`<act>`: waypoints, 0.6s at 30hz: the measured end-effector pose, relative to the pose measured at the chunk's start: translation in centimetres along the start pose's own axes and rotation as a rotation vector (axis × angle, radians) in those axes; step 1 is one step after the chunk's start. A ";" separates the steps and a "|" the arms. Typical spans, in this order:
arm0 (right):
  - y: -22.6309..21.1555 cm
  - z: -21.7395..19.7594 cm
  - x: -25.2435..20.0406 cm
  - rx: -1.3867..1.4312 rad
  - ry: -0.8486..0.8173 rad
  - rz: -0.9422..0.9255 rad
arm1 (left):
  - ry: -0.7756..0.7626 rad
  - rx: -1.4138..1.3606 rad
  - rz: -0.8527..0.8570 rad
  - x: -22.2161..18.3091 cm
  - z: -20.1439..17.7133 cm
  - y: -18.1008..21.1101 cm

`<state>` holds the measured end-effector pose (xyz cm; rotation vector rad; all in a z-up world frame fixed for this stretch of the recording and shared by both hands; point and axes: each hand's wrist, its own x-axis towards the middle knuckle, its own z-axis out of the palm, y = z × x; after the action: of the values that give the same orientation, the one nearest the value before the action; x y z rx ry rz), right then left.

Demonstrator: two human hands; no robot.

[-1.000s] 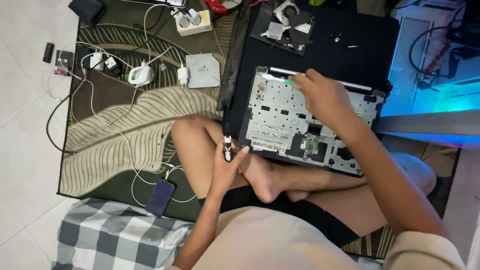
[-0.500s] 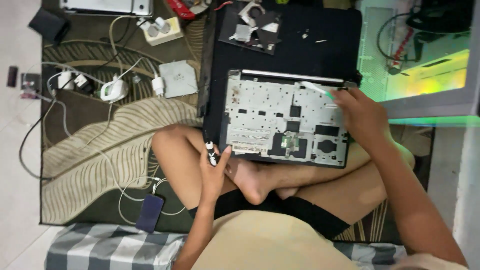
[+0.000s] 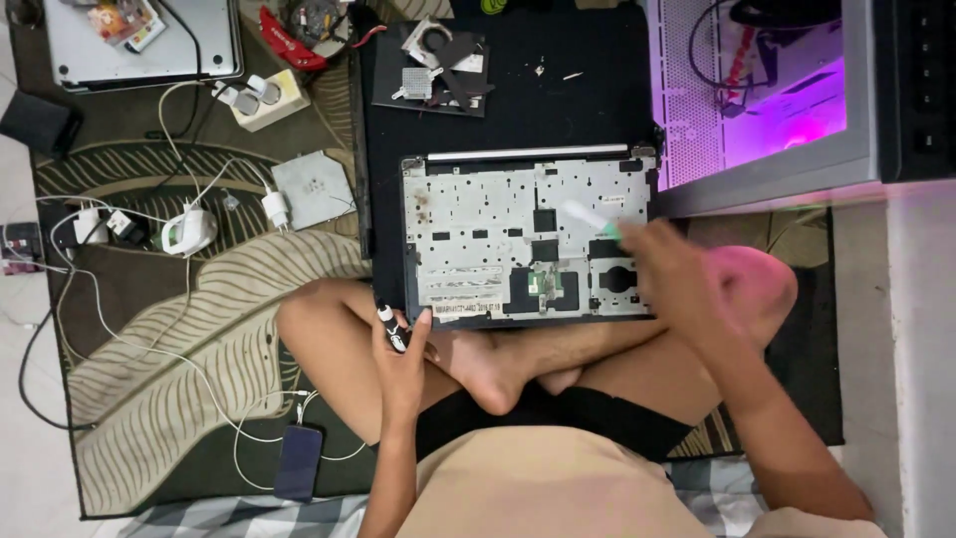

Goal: Disassembling a laptop by unscrewing internal components, removing the battery, and cleaning the motherboard with a brush.

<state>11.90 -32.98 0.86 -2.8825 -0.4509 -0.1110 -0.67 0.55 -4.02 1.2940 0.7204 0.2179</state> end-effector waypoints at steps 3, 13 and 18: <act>5.4 -2.8 1.9 0.014 0.044 0.105 | -0.003 0.005 -0.008 0.0 0.0 -0.1; 3.4 -2.8 -2.1 0.000 -0.029 -0.071 | -0.009 -0.011 -0.012 -0.4 0.4 1.1; -3.2 -4.8 -7.6 0.119 -0.112 -0.025 | -0.013 -0.002 0.020 -0.6 0.7 1.9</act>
<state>3.49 -33.33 5.39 -2.7763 -0.4962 0.0709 -0.25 0.27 -1.99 1.3001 0.6970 0.2259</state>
